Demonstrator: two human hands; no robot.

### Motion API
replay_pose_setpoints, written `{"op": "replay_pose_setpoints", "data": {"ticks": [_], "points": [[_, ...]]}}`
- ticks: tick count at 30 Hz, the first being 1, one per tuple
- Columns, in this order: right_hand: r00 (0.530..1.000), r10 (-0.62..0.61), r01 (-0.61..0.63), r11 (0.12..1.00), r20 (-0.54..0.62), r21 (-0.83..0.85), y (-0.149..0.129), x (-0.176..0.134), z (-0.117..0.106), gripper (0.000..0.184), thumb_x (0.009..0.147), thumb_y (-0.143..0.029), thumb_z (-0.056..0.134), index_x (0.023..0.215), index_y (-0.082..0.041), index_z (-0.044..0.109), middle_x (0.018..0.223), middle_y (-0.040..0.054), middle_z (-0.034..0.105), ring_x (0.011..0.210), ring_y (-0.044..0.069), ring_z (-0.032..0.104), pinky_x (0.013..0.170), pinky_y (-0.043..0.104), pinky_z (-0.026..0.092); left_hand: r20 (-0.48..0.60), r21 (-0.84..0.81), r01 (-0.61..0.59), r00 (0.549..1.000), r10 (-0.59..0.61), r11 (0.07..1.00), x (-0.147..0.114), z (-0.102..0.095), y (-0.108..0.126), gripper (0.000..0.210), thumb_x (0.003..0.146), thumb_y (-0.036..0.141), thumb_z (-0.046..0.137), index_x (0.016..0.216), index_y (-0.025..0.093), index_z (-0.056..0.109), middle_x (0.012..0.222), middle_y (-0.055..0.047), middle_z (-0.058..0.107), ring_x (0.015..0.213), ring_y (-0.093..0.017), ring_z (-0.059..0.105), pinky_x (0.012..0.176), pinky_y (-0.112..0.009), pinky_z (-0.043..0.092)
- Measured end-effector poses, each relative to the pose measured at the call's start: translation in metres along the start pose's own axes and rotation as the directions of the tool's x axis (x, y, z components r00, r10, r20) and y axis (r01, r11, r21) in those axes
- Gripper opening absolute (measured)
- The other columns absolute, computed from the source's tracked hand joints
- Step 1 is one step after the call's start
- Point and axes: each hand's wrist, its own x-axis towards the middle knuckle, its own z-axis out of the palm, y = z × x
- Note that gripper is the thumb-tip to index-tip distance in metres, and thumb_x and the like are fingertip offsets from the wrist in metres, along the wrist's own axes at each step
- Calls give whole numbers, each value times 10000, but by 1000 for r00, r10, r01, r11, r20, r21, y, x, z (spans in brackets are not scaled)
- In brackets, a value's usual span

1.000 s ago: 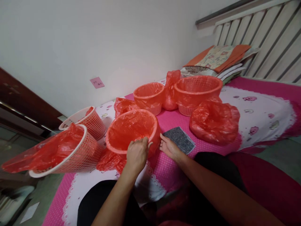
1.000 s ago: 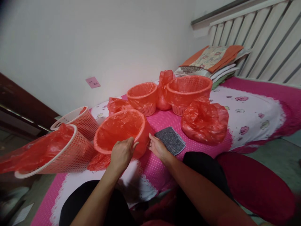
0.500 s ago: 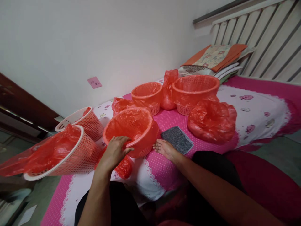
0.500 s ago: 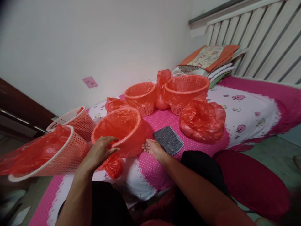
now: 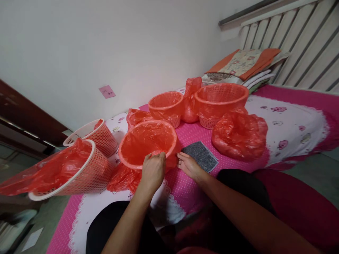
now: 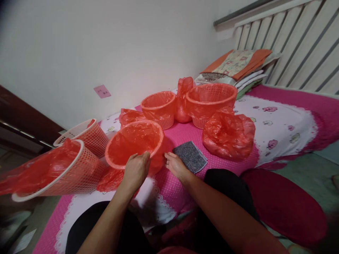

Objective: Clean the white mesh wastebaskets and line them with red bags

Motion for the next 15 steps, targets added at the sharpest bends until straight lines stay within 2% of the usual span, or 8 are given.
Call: {"op": "replay_pose_setpoints", "data": {"ticks": [5,7,10,12,15], "points": [[999,25,-25,1000,-37,-6,3,3,-4,217,826,-237,872,823,-224,655,724,-12,687,650,137,644,707,277,523,24,34,0,1000,-1,999,0,-2,-13,252,1077,165,421,998,185,660,855,-101,782,880,-279,771,936,-394,504],[998,50,-51,999,-46,-5,0,4,-3,196,892,-303,821,828,-219,656,738,8,701,664,148,652,718,292,533,37,46,10,999,-11,999,0,-2,-15,250,1079,177,424,988,185,656,845,-99,777,856,-279,764,869,-373,502],[994,98,-97,995,-37,27,-6,1,3,302,976,-482,710,847,-211,671,785,44,731,715,170,677,753,315,551,38,57,15,999,-17,998,0,-3,-14,255,1080,178,417,987,182,655,837,-98,771,840,-274,755,851,-363,491],[996,89,-89,995,27,34,-8,-4,9,292,933,-491,759,892,-209,696,836,46,748,760,175,690,792,319,553,27,61,15,1000,-17,998,0,-3,-14,257,1076,166,416,989,179,657,844,-101,772,849,-271,753,877,-365,486],[987,20,-20,1000,157,-2,-7,-12,16,298,785,-346,904,988,-214,730,963,46,769,865,188,706,858,327,542,18,58,17,1000,-18,998,0,-3,-14,265,1075,163,411,982,180,659,853,-108,775,854,-270,751,889,-366,481]]}}
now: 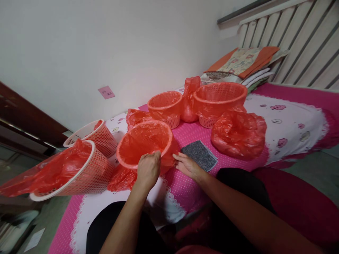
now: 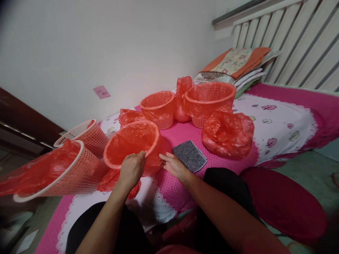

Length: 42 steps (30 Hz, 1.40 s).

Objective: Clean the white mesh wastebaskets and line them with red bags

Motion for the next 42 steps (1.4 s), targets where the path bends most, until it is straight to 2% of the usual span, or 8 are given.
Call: {"op": "replay_pose_setpoints", "data": {"ticks": [8,11,15,19,27,33,38,42], "points": [[979,1,-5,1000,-203,-22,13,8,-20,310,739,-306,943,788,-231,646,674,-38,624,626,127,580,697,283,514,-12,14,-6,1000,6,1000,0,2,-4,245,1070,159,425,975,192,649,837,-89,767,848,-256,745,906,-358,476],[972,9,-11,1000,-236,-6,12,11,-22,319,844,-473,858,825,-224,660,752,6,682,694,145,637,733,291,537,-4,22,0,1000,0,1000,0,1,-4,236,1075,170,431,975,194,643,834,-86,766,852,-262,748,900,-359,478],[994,65,-62,997,-84,37,11,3,-8,486,886,-692,737,929,-209,714,924,73,759,856,196,702,841,347,564,1,32,3,1000,-3,999,1,0,-3,241,1082,178,423,973,195,637,841,-91,770,869,-272,755,884,-360,478],[996,61,-60,998,62,-18,19,-9,5,369,741,-400,953,991,-231,740,993,20,773,891,163,700,868,318,532,-12,36,-7,1000,8,999,1,1,-4,239,1087,189,420,979,202,633,846,-87,770,882,-272,757,875,-357,471],[986,164,-159,980,34,-115,32,-14,2,306,627,-272,967,763,-200,701,768,-7,717,729,133,656,744,282,496,-4,40,7,1000,-6,999,1,1,-5,244,1088,194,420,974,205,635,847,-86,768,873,-266,750,848,-350,459],[980,113,-102,992,164,-73,27,-25,20,332,675,-222,904,973,-228,759,962,17,774,850,165,699,839,319,527,-10,17,13,1000,-13,1000,1,1,-3,241,1079,190,424,986,199,645,861,-103,771,884,-273,747,827,-353,453],[990,107,-95,987,90,-127,37,-20,16,274,674,-255,920,824,-204,696,763,-2,727,652,117,620,614,257,423,-33,13,29,999,-28,999,1,2,-1,249,1093,289,461,983,194,663,890,-122,775,909,-291,746,837,-361,459],[983,162,-141,968,88,-207,43,-14,5,242,676,-247,888,812,-206,692,657,-27,675,589,114,592,581,256,395,-60,9,42,997,-41,999,0,4,-2,295,1092,409,497,984,199,674,893,-126,771,921,-301,741,822,-360,459]]}}
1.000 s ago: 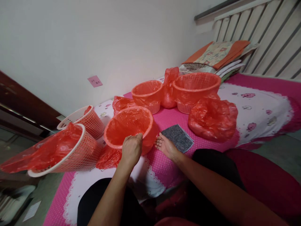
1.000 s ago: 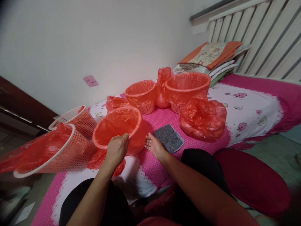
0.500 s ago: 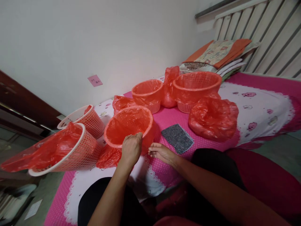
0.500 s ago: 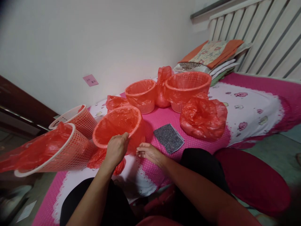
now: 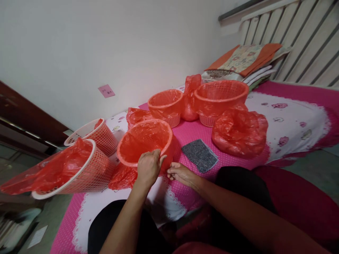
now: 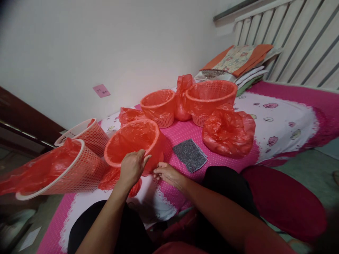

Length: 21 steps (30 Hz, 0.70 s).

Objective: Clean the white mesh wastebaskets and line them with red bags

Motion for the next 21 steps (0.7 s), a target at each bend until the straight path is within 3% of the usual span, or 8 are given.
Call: {"op": "replay_pose_setpoints", "data": {"ticks": [6,11,15,21], "points": [[996,12,-12,1000,-89,-2,0,2,-14,188,687,-181,845,817,-197,711,727,10,724,641,132,641,631,267,430,8,7,2,1000,-2,1000,-1,3,-1,244,1086,284,480,969,202,678,859,-106,763,881,-279,735,791,-349,441],[978,-4,39,985,-207,165,-10,9,-20,116,802,-273,768,856,-197,700,872,73,776,743,173,700,670,294,482,14,2,10,1000,-10,1000,0,4,-2,280,1093,279,442,967,203,680,826,-98,755,835,-274,727,761,-346,433],[977,-62,114,960,-203,255,-20,9,-16,179,787,-297,812,851,-214,667,816,10,733,707,143,657,629,268,444,14,1,2,1000,-2,1000,-1,4,0,270,1082,250,440,976,201,683,843,-106,760,853,-279,730,766,-350,435],[968,-100,138,978,-230,155,-22,5,-13,286,659,-238,900,759,-215,633,685,-45,631,629,112,564,599,253,388,14,8,7,1000,-7,1000,-1,5,0,237,1071,279,483,964,204,680,851,-111,758,860,-284,730,773,-351,439]]}}
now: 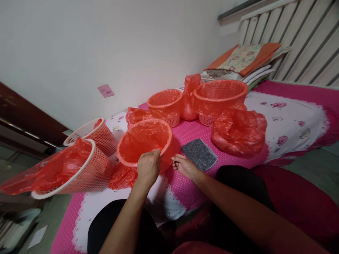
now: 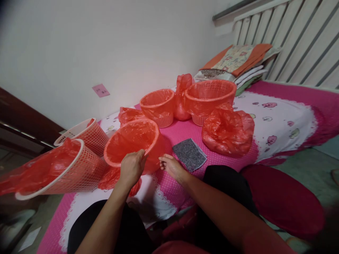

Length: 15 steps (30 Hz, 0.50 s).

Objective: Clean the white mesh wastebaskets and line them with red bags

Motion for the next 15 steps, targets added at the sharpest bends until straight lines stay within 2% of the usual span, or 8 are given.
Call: {"op": "replay_pose_setpoints", "data": {"ticks": [4,8,12,15], "points": [[999,28,-29,999,-22,-27,4,2,-5,232,652,-213,867,719,-203,644,682,-19,640,637,122,572,598,253,389,-1,10,-11,1000,11,1000,0,1,-2,251,1080,276,467,963,204,677,840,-109,757,857,-283,733,766,-350,434],[997,47,-48,999,-66,-16,-1,10,-10,133,785,-292,772,792,-197,679,788,42,710,714,157,640,674,274,462,3,13,-11,1000,11,1000,-1,-1,-2,256,1083,279,464,955,205,673,843,-106,759,853,-277,730,761,-347,430],[994,57,-52,997,-92,50,-14,17,-11,253,924,-451,686,853,-209,665,848,68,722,790,192,678,762,317,526,19,12,-7,1000,7,1000,-1,-2,0,246,1078,275,468,962,206,673,847,-104,759,860,-267,724,772,-339,432],[997,-13,18,998,-72,63,-21,18,-11,257,891,-455,779,887,-226,663,859,43,714,787,183,667,794,319,536,22,15,-11,1000,11,1000,-1,-2,0,262,1081,269,448,965,209,676,840,-100,753,845,-267,716,770,-340,434]]}}
